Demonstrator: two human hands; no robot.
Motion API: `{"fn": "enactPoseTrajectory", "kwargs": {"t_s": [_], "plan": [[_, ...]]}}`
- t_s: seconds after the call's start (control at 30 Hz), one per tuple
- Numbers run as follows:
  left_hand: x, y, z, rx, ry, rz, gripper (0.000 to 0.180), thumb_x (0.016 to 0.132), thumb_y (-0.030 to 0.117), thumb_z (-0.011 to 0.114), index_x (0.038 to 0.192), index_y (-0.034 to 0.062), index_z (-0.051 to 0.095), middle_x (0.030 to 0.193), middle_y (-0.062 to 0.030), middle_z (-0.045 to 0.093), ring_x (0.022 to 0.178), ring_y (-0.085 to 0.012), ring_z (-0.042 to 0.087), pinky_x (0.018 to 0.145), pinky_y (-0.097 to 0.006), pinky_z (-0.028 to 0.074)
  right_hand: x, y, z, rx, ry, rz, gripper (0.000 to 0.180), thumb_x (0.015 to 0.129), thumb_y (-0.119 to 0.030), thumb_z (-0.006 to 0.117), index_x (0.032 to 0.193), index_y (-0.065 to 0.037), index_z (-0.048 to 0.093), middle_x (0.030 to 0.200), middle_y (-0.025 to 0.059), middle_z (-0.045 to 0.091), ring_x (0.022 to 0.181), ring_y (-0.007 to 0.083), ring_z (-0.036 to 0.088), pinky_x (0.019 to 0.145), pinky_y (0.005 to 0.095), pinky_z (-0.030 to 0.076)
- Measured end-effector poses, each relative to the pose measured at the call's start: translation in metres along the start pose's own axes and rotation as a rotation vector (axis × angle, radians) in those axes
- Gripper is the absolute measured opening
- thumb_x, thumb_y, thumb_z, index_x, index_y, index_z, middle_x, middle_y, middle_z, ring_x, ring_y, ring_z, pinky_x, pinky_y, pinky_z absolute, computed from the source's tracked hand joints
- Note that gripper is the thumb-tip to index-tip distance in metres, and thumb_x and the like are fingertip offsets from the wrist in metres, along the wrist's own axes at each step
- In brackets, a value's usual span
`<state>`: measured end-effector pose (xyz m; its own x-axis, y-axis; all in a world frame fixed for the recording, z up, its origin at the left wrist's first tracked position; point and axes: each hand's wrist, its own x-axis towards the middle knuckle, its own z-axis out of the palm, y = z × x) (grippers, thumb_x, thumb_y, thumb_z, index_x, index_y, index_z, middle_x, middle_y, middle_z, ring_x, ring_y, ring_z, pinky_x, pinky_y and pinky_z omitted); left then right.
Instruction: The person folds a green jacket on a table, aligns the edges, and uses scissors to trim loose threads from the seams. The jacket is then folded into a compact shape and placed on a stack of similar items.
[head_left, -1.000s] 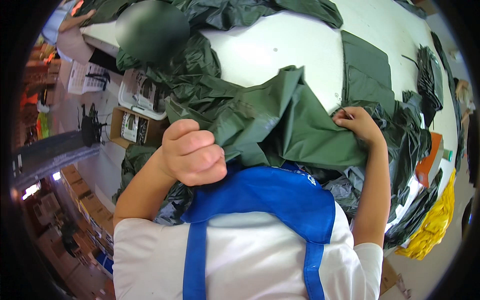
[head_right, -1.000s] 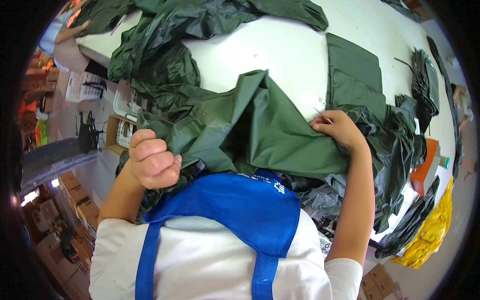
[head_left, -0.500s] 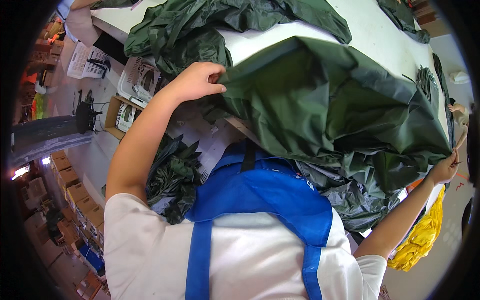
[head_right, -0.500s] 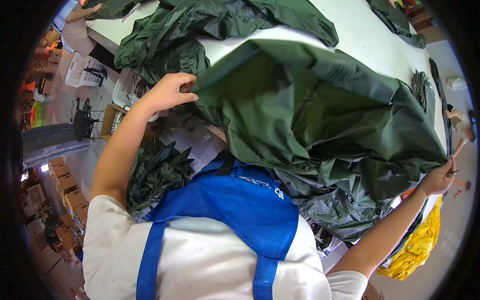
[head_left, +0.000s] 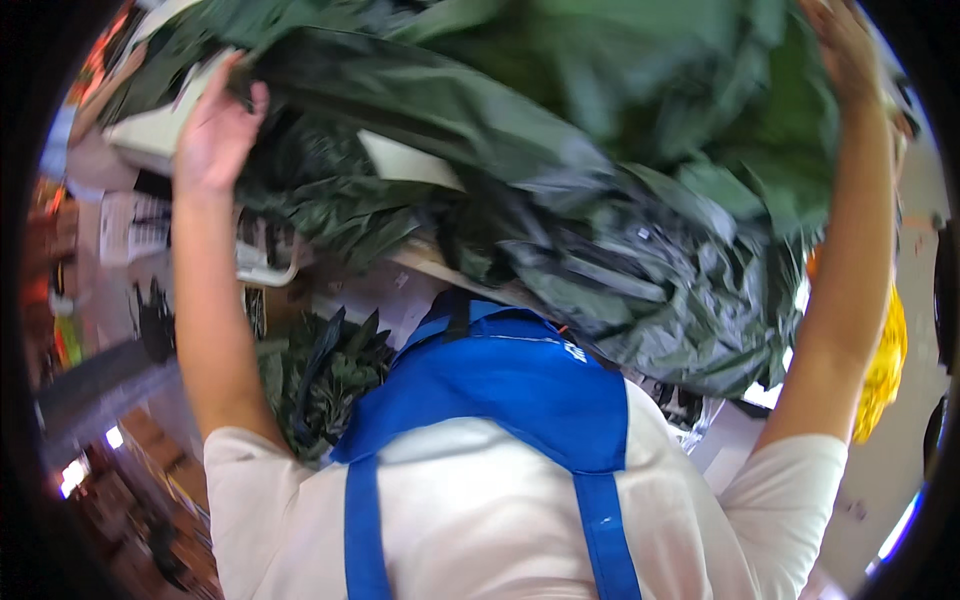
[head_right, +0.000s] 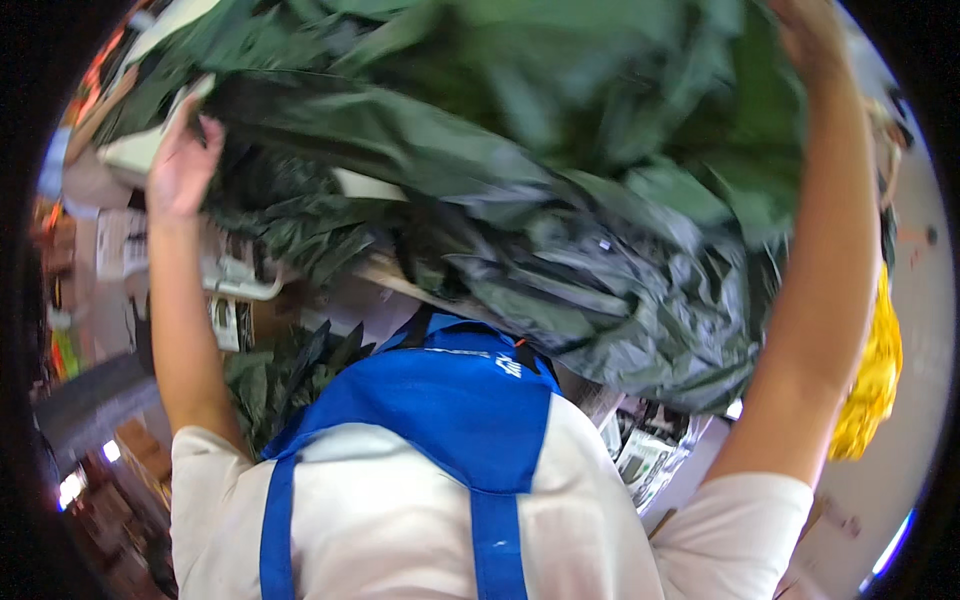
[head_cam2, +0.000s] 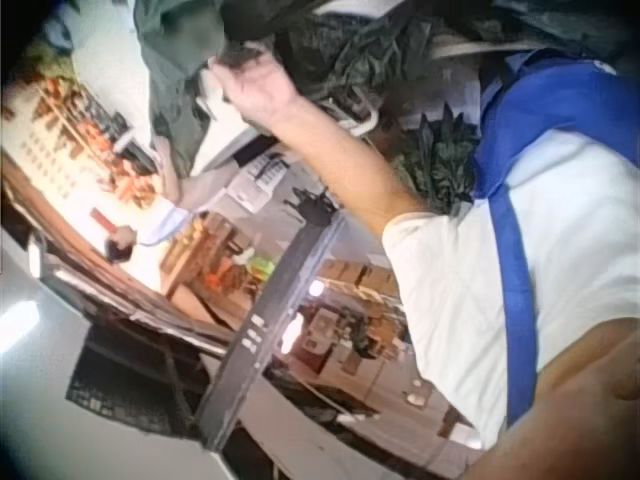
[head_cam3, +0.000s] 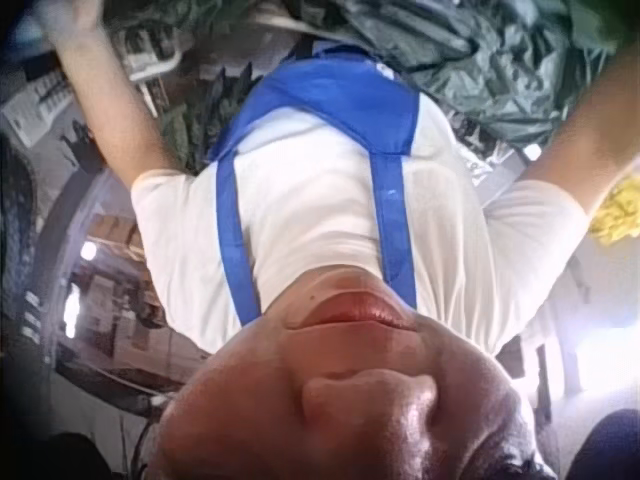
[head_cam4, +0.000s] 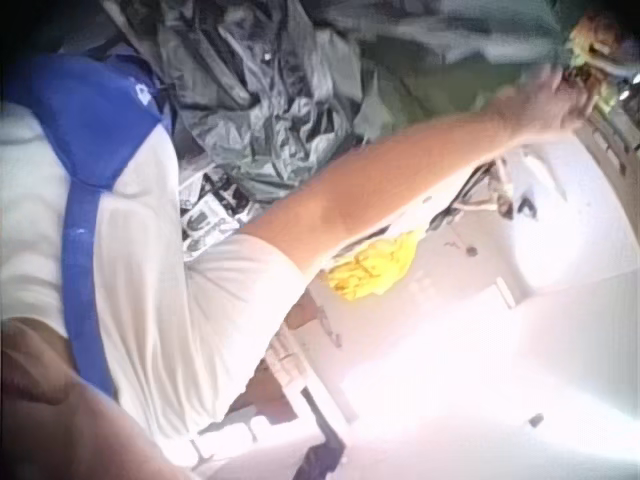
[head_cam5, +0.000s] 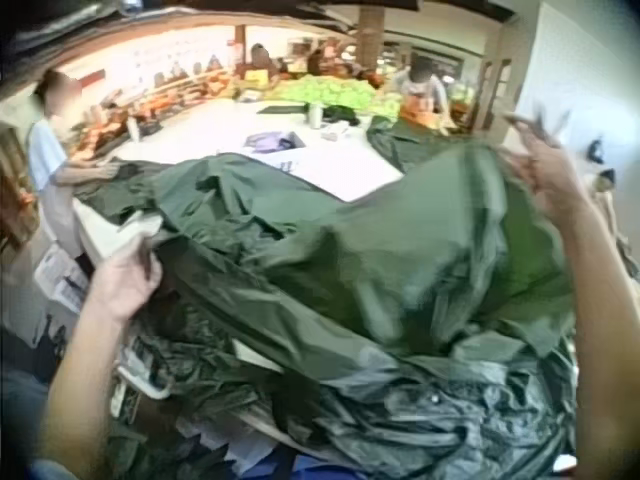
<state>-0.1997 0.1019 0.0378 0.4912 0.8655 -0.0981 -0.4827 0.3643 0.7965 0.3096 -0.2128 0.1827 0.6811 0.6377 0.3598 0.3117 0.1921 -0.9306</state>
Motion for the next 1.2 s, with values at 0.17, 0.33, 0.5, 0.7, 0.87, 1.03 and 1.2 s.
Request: {"fn": "enactPoseTrajectory", "kwargs": {"t_s": [0.17, 0.33, 0.5, 0.7, 0.87, 1.03, 1.2], "plan": [[-0.019, 0.028, -0.004, 0.682, -0.202, 0.037, 0.038, 0.091, 0.012, 0.056, 0.126, 0.0006, 0.051, 0.114, -0.0097, 0.06, 0.103, -0.0156, 0.057, 0.086, -0.031, 0.047, -0.143, 0.028, 0.032, -0.514, -0.064, 0.01, 0.035, 0.096, -0.029, 0.049, 0.12, -0.005, 0.057, 0.11, 0.0053, 0.066, 0.088, 0.0143, 0.061, 0.081, 0.029, 0.046], [0.033, 0.023, -0.002, 1.207, -0.109, 0.174, 0.022, 0.093, 0.014, 0.054, 0.111, 0.0037, 0.06, 0.072, 0.0027, 0.056, 0.06, -0.0028, 0.047, 0.052, -0.016, 0.034, -0.401, 0.145, -0.173, -1.432, 0.62, 0.399, 0.026, 0.092, -0.024, 0.052, 0.112, -0.017, 0.066, 0.123, 0.0209, 0.054, 0.115, 0.0363, 0.05, 0.1, 0.041, 0.039], [0.06, 0.029, 0.092, 1.166, -0.165, 0.085, 0.018, 0.091, 0.027, 0.059, 0.091, 0.0089, 0.061, 0.055, 0.0081, 0.033, 0.048, -0.0014, 0.03, 0.044, -0.019, 0.021, -0.581, 0.211, -0.241, -0.605, 1.087, 0.818, 0.023, 0.091, -0.018, 0.056, 0.106, -0.005, 0.065, 0.091, 0.0073, 0.062, 0.09, 0.021, 0.057, 0.08, 0.034, 0.046], [0.089, 0.004, 0.147, 1.509, -0.222, 0.151, 0.027, 0.09, 0.038, 0.059, 0.098, 0.0125, 0.063, 0.065, 0.0118, 0.04, 0.052, 0.0004, 0.029, 0.046, -0.016, 0.02, -0.574, 0.205, -0.238, -0.463, 1.166, 0.949, 0.017, 0.088, -0.01, 0.058, 0.101, -0.003, 0.066, 0.077, 0.0023, 0.061, 0.057, 0.0071, 0.048, 0.05, 0.0207, 0.037], [0.112, 0.076, 0.152, 1.421, -0.155, -0.09, 0.031, 0.089, 0.041, 0.058, 0.107, 0.016, 0.062, 0.077, 0.0089, 0.057, 0.054, 0.0003, 0.046, 0.042, -0.016, 0.032, -0.558, 0.123, -0.288, 0.131, 1.063, 0.141, 0.025, 0.091, -0.01, 0.057, 0.11, 0.006, 0.059, 0.098, 0.0146, 0.066, 0.084, 0.0169, 0.065, 0.075, 0.024, 0.054], [0.224, 0.1, 0.216, 1.01, -0.372, 0.055, 0.047, 0.089, 0.03, 0.059, 0.127, 0.0025, 0.051, 0.12, -0.0076, 0.059, 0.108, -0.0169, 0.055, 0.093, -0.029, 0.042, -0.369, 0.068, -0.349, -0.056, 1.02, 0.004, 0.029, 0.096, -0.013, 0.05, 0.114, 0.009, 0.054, 0.102, 0.0135, 0.063, 0.093, 0.0198, 0.061, 0.09, 0.027, 0.049], [0.196, -0.127, 0.235, 0.791, -0.526, -0.244, 0.065, 0.083, 0.027, 0.065, 0.138, 0.0082, 0.034, 0.119, -0.0114, 0.053, 0.106, -0.0244, 0.052, 0.092, -0.04, 0.042, -0.311, 0.107, -0.381, -0.16, 0.905, 0.509, 0.034, 0.096, -0.011, 0.049, 0.129, -0.003, 0.047, 0.099, 0.0031, 0.057, 0.071, 0.0095, 0.054, 0.07, 0.018, 0.047]]}}
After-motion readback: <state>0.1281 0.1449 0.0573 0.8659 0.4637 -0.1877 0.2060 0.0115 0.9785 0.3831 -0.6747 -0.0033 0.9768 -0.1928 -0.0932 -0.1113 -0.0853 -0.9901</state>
